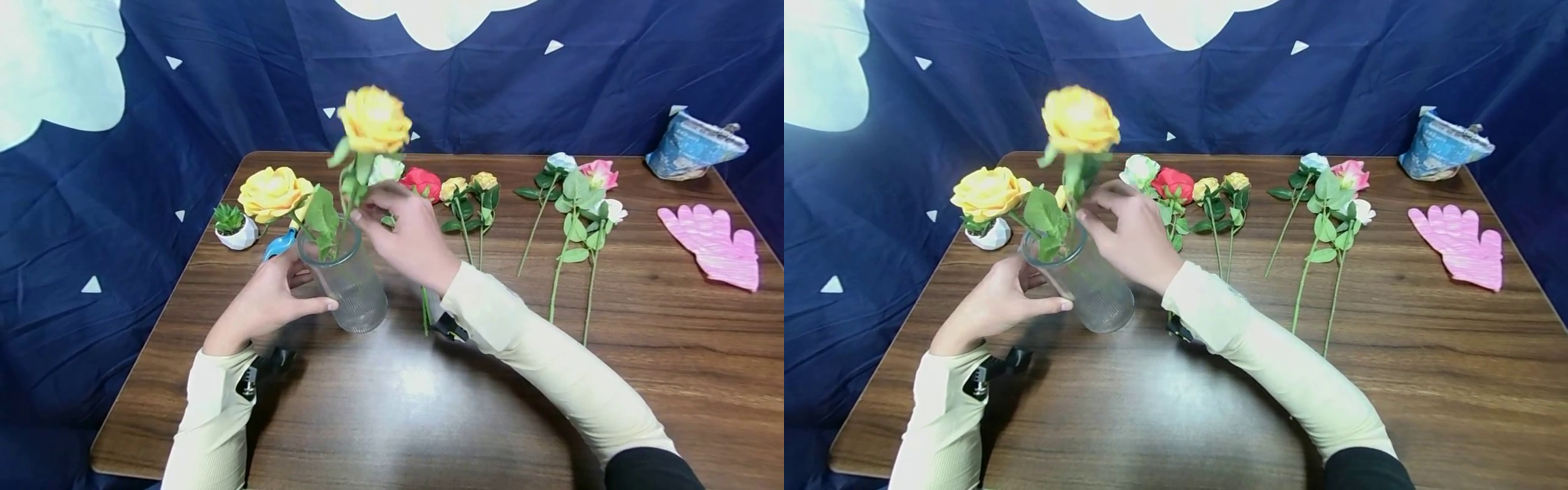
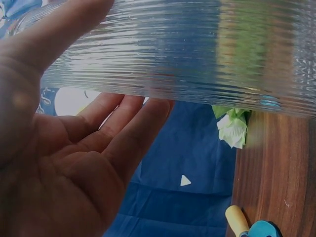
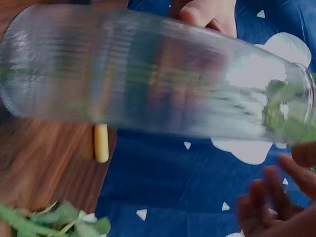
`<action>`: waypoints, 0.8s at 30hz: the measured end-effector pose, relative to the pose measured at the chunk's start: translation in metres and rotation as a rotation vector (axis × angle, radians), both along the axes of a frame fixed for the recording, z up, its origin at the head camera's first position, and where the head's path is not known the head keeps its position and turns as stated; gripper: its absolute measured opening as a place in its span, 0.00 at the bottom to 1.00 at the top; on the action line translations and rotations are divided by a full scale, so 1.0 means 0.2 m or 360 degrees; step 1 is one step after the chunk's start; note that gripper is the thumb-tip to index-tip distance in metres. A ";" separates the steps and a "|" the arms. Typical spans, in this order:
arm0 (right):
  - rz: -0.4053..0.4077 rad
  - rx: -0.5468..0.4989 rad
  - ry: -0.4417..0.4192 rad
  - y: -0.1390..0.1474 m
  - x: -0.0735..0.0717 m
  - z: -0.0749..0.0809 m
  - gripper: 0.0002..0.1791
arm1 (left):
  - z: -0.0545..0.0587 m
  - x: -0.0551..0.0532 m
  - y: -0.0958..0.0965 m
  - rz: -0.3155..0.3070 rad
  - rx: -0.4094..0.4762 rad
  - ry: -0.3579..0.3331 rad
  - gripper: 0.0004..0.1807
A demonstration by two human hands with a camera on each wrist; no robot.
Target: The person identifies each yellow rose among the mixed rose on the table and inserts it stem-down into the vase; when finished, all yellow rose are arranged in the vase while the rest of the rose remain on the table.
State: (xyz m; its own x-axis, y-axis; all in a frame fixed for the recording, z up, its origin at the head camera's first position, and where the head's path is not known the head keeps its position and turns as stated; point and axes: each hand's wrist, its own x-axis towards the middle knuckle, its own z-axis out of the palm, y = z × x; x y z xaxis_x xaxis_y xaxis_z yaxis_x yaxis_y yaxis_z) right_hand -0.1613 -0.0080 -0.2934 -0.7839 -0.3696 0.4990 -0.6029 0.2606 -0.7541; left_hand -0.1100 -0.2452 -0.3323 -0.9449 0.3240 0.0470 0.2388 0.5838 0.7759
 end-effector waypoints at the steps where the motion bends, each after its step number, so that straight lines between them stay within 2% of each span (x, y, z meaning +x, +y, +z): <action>1: -0.0019 0.0087 -0.0027 0.02 0.00 -0.01 0.11 | 0.00 0.00 0.00 -0.0004 -0.0003 0.0007 0.41; 3: -0.0040 0.0186 -0.0102 0.09 0.01 -0.05 0.13 | 0.01 0.00 0.00 -0.0012 0.0002 0.0009 0.42; 6: -0.0128 0.0168 -0.0252 0.22 0.00 -0.09 0.12 | 0.02 0.00 0.00 -0.0023 0.0004 0.0008 0.41; 11: -0.0392 -0.0090 -0.0443 0.48 -0.08 -0.13 0.10 | 0.03 -0.01 0.00 -0.0024 0.0007 -0.0006 0.40; 14: -0.0470 -0.0153 -0.0548 0.60 -0.12 -0.14 0.12 | 0.02 -0.01 0.00 -0.0023 0.0026 -0.0023 0.41; 21: -0.0468 0.0005 -0.0695 0.70 -0.17 -0.16 0.17 | 0.01 0.00 0.00 -0.0005 0.0068 -0.0054 0.41; 24: -0.0386 0.0047 -0.0828 0.71 -0.20 -0.20 0.19 | 0.01 0.01 0.00 0.0000 0.0064 -0.0051 0.41</action>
